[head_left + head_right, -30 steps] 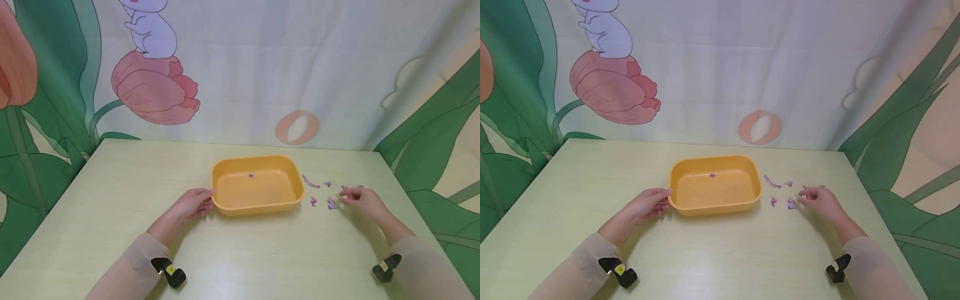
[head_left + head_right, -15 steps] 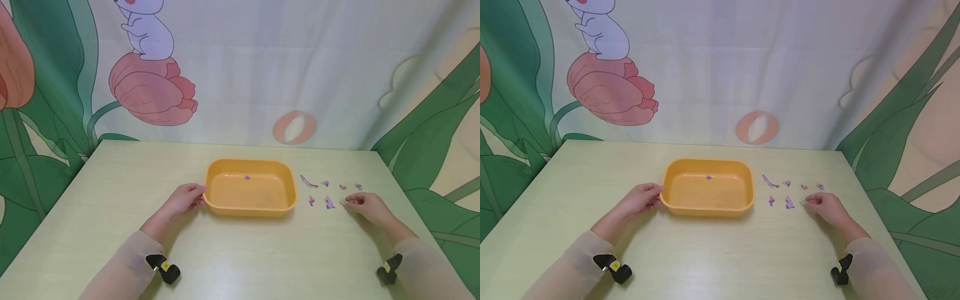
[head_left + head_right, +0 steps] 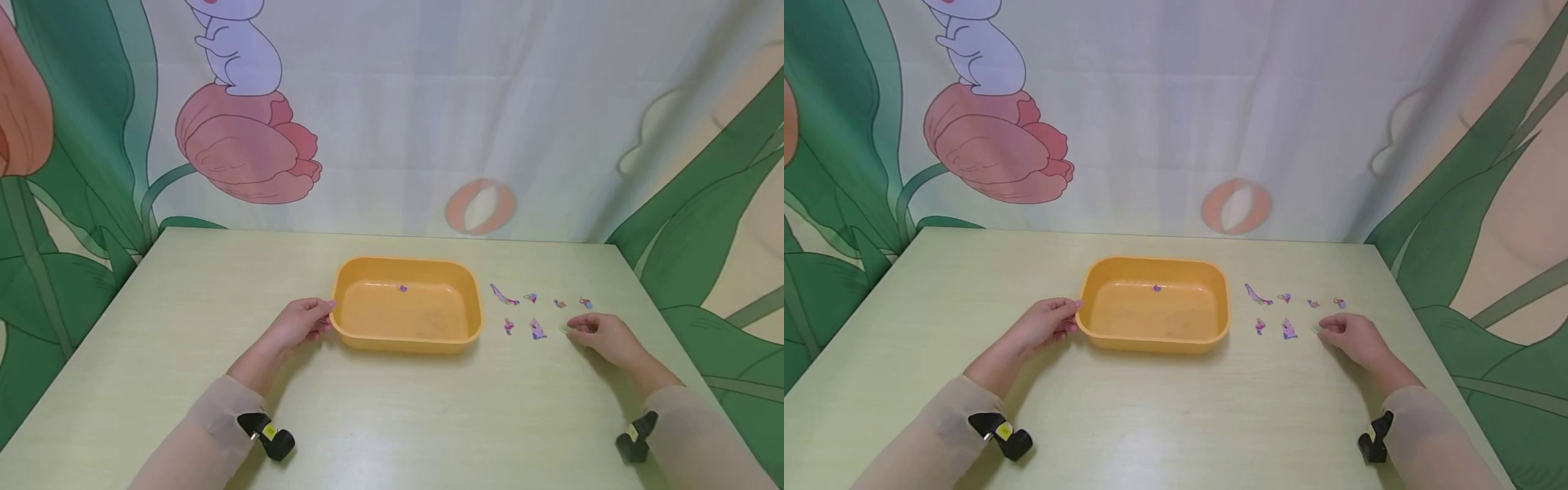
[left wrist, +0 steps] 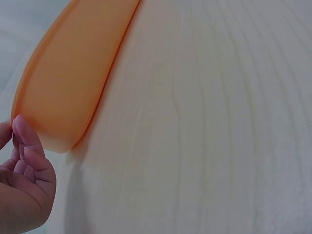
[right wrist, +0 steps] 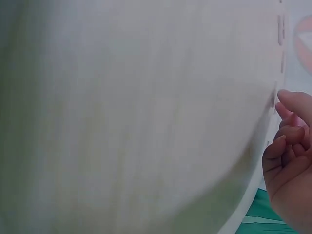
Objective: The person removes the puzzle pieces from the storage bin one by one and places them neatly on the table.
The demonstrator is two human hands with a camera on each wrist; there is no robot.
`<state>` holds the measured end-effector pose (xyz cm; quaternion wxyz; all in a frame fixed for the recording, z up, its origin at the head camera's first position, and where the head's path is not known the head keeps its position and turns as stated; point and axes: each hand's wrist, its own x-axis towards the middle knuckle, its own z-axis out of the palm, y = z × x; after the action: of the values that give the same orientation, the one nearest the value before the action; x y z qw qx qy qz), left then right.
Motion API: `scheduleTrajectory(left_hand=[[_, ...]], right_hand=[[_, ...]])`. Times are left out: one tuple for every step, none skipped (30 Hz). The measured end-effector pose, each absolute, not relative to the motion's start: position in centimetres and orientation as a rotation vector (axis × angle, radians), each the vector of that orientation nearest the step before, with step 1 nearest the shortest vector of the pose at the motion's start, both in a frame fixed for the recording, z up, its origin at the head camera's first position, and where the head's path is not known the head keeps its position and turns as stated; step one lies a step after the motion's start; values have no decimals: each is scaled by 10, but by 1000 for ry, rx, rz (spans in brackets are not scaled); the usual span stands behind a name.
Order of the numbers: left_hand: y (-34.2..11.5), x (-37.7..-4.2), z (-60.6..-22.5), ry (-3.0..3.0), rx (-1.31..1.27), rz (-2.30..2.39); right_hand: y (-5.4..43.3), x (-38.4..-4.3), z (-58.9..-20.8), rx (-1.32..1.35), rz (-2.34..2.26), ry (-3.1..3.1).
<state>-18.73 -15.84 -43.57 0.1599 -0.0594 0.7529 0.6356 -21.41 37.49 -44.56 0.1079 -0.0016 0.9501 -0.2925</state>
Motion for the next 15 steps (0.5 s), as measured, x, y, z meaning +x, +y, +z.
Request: scheduleTrajectory(left_hand=[[-158, -187, -436, 2149, -168, 1816], [-158, -187, -436, 2144, -170, 1820], [-158, -188, -436, 2142, -174, 1820], [-158, -188, -435, 2140, -178, 1820], [-158, -188, -435, 2139, -181, 1818], [-158, -188, -435, 2135, -188, 1821], [-158, -188, -435, 2133, -183, 1822], [-158, -188, -435, 2131, -188, 1825], [-158, -188, -435, 2129, -187, 1826], [-158, -188, -435, 2127, -183, 1827], [-158, -187, -435, 2124, -180, 1828], [-158, -187, -435, 2122, -178, 1830], [-158, -187, -435, 2119, -178, 1829], [-158, -187, -435, 2118, -184, 1829], [-158, -187, -435, 2117, -174, 1825]], right_hand=[[375, -214, -444, 5, -881, 2791], [374, -214, -441, 10, -897, 2793], [373, -214, -439, 19, -910, 2800], [371, -214, -436, 22, -929, 2810], [368, -214, -432, 16, -950, 2820], [365, -214, -428, 8, -966, 2831], [360, -215, -423, -7, -984, 2844], [356, -216, -419, -27, -1000, 2861], [350, -217, -415, -34, -1020, 2866], [344, -218, -412, -45, -1043, 2864], [337, -219, -408, -51, -1069, 2855], [331, -221, -405, -52, -1095, 2843], [324, -222, -403, -58, -1121, 2832], [317, -224, -400, -63, -1150, 2817], [310, -225, -398, -70, -1165, 2804]])
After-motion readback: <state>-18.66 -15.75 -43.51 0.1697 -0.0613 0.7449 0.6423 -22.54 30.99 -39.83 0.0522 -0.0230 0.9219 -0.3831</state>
